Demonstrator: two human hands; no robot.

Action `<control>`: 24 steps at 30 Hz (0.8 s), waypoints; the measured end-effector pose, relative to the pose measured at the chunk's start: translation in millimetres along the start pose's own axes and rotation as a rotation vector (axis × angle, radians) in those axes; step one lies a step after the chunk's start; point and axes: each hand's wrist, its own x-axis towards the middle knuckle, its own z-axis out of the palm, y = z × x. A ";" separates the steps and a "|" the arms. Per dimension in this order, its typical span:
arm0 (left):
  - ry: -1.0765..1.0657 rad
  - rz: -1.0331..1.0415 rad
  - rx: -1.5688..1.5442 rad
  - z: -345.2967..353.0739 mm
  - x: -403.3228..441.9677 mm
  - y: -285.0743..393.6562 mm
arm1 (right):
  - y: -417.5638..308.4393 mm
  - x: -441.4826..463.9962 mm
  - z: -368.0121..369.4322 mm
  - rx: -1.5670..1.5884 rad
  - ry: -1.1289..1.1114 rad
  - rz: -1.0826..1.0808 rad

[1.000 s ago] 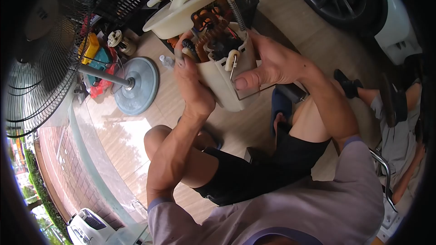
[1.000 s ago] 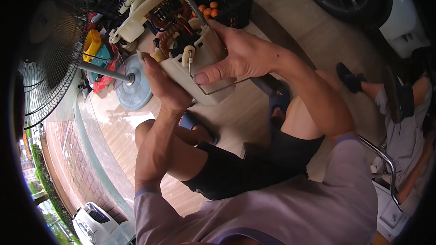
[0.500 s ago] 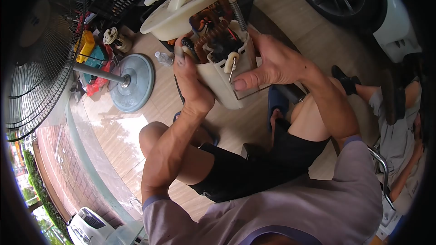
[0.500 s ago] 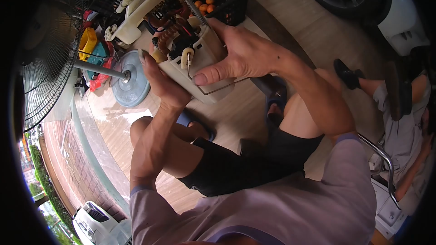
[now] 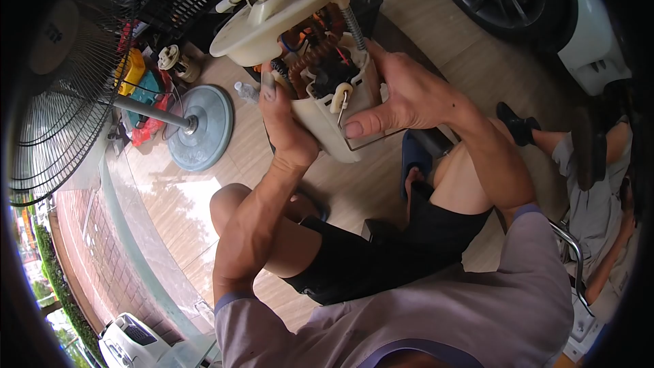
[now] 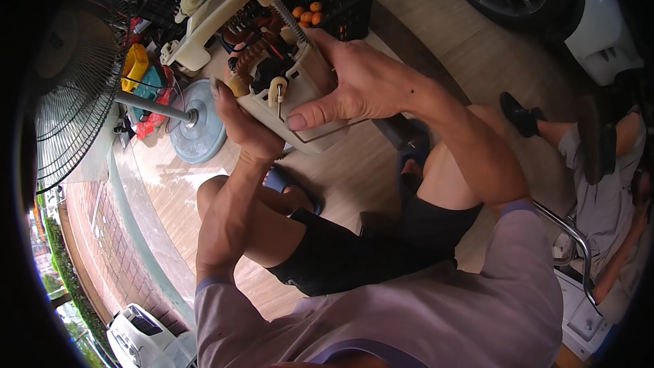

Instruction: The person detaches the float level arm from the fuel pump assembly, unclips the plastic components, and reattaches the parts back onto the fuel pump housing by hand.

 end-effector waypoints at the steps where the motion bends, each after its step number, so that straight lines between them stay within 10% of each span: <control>1: -0.014 -0.002 0.017 -2.2 0.2 0.8 | -2.3 -0.1 -0.2 0.000 -0.006 0.012; 24: -0.042 -0.171 -0.044 -14.8 4.1 36.8 | -32.2 0.2 28.5 0.135 0.051 0.115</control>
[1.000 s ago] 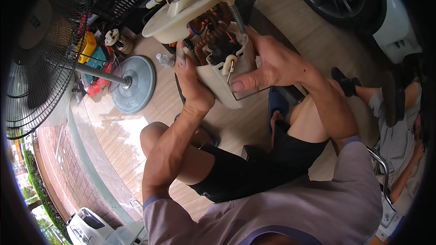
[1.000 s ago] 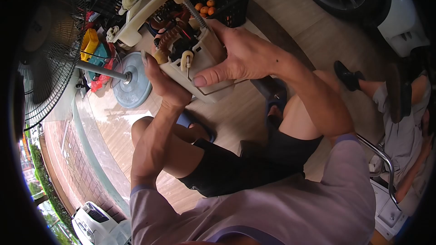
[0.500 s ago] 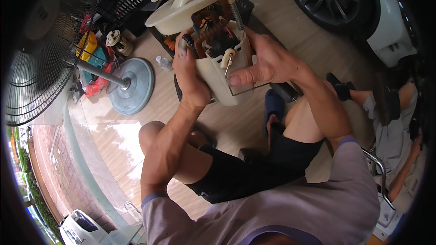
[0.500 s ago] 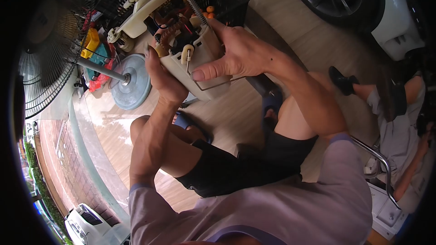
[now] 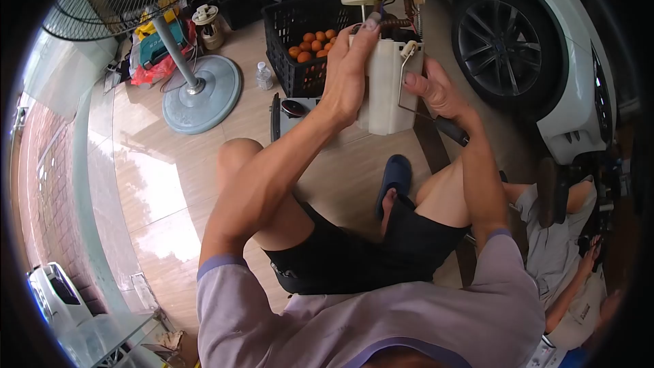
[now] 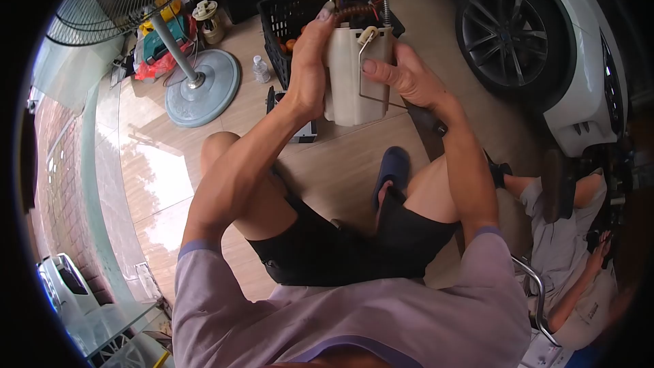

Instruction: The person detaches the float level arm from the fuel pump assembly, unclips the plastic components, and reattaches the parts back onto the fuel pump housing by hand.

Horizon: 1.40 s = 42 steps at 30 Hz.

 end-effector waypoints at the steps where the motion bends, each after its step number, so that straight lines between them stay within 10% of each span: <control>1: -0.003 0.016 -0.038 2.3 -3.6 3.5 | -2.3 -2.6 0.9 -0.013 0.013 0.024; 42: -0.481 0.119 -0.118 38.8 -21.1 -1.3 | -56.7 -101.6 34.8 -0.036 0.344 -0.024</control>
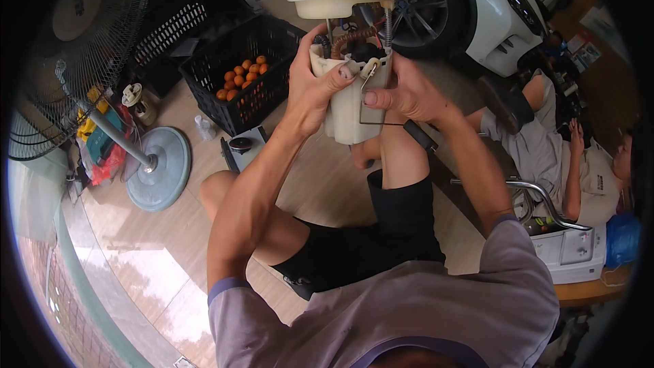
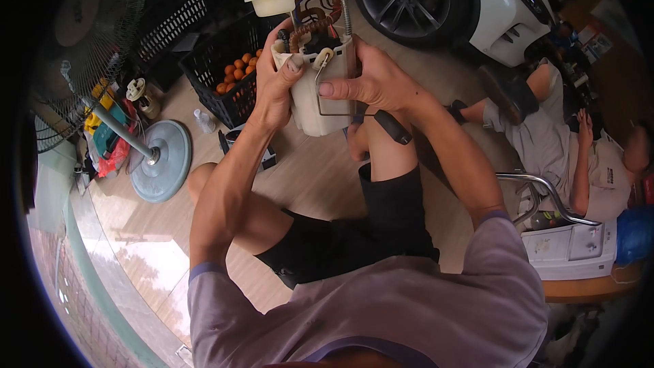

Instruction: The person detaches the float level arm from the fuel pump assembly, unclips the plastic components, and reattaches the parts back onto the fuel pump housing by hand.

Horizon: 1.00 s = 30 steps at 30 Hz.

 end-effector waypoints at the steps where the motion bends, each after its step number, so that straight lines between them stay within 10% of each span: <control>1: -0.007 -0.007 -0.014 -1.3 -0.5 1.6 | 4.3 0.3 -0.3 -0.015 -0.004 -0.026; 12: -0.014 -0.081 -0.130 13.0 -13.8 26.7 | 6.8 -13.4 3.1 -0.221 0.033 -0.203; 30: -0.010 -0.161 -0.187 8.4 -26.7 29.2 | 13.2 48.8 -15.9 0.311 -0.236 -0.149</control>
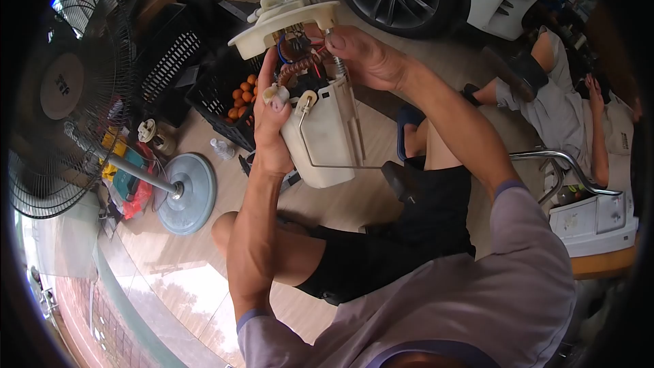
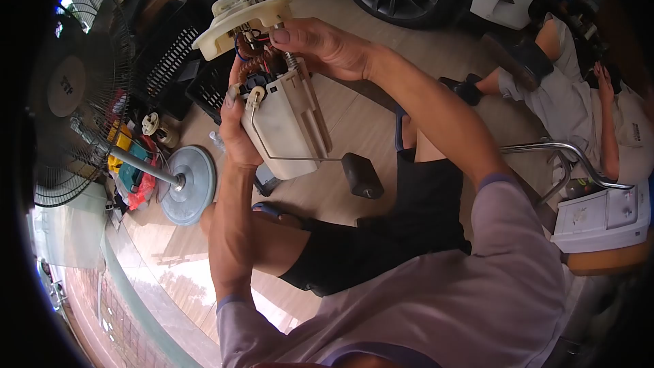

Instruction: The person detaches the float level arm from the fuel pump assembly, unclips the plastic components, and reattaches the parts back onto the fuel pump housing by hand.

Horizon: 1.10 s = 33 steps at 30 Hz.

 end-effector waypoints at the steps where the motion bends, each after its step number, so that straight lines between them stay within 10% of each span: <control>1: -0.001 -0.017 0.007 -3.2 2.3 -2.9 | 2.5 3.6 -4.6 0.007 -0.025 0.001; 33: 0.565 -0.658 -0.130 -58.6 40.0 -115.0 | 163.5 23.9 -64.4 0.746 0.425 0.510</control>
